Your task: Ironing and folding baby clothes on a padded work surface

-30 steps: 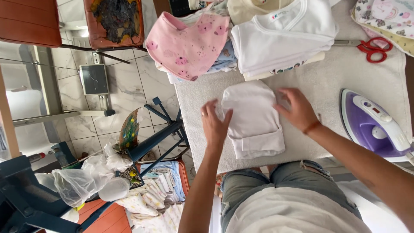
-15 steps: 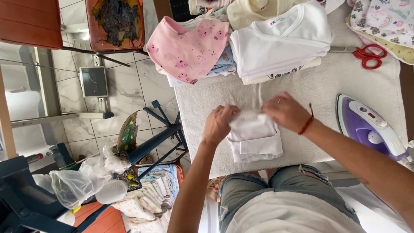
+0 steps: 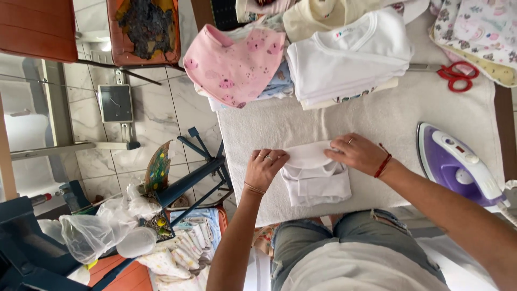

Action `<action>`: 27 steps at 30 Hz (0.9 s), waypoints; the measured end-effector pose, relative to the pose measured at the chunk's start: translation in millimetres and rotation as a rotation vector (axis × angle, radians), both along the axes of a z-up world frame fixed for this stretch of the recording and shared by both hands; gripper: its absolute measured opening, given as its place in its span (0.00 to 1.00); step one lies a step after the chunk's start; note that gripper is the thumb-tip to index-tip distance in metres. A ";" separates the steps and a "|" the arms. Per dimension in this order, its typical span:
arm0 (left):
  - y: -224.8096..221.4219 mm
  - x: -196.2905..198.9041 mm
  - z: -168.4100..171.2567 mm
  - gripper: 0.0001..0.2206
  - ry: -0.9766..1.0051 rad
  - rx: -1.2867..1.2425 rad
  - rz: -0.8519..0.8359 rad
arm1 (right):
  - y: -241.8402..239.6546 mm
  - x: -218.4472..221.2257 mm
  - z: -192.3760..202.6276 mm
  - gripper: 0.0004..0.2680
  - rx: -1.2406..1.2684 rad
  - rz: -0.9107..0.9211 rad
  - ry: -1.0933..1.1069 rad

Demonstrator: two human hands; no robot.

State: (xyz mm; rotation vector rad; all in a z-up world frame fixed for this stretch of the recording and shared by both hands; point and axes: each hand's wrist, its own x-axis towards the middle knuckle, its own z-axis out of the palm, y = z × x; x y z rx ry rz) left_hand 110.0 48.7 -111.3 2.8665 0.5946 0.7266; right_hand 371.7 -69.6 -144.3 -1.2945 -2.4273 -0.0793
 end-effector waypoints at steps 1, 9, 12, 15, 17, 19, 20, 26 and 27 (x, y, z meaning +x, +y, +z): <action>2.6 2.2 0.4 0.07 -0.007 0.008 -0.001 | 7.9 -1.9 14.9 0.05 0.008 -0.001 -0.007; -26.8 -2.7 15.3 0.19 0.131 -0.143 -0.149 | -13.7 -6.3 44.3 0.18 -0.146 0.049 -0.058; -32.3 -9.4 10.7 0.29 0.284 -0.158 -0.154 | -22.2 -5.7 43.7 0.20 -0.205 0.013 -0.062; -40.7 -16.5 24.6 0.34 0.305 -0.185 -0.210 | -32.5 -10.2 60.1 0.15 -0.254 0.026 -0.026; -57.3 -23.6 20.3 0.33 0.307 -0.230 -0.307 | -55.6 -13.4 47.1 0.16 -0.230 0.102 0.036; -60.2 -25.2 14.9 0.31 0.305 -0.255 -0.392 | -59.0 -14.5 37.8 0.18 -0.185 0.187 0.091; -62.7 -25.4 13.2 0.21 0.248 -0.248 -0.352 | -61.1 -17.0 38.1 0.14 -0.172 0.203 0.130; -71.7 -12.4 -6.4 0.05 0.066 -0.531 -0.069 | -66.5 -22.5 6.9 0.08 -0.497 0.014 0.369; -72.7 -9.1 -11.7 0.07 0.034 -0.677 0.047 | -63.7 -21.6 4.7 0.09 -0.742 -0.175 0.497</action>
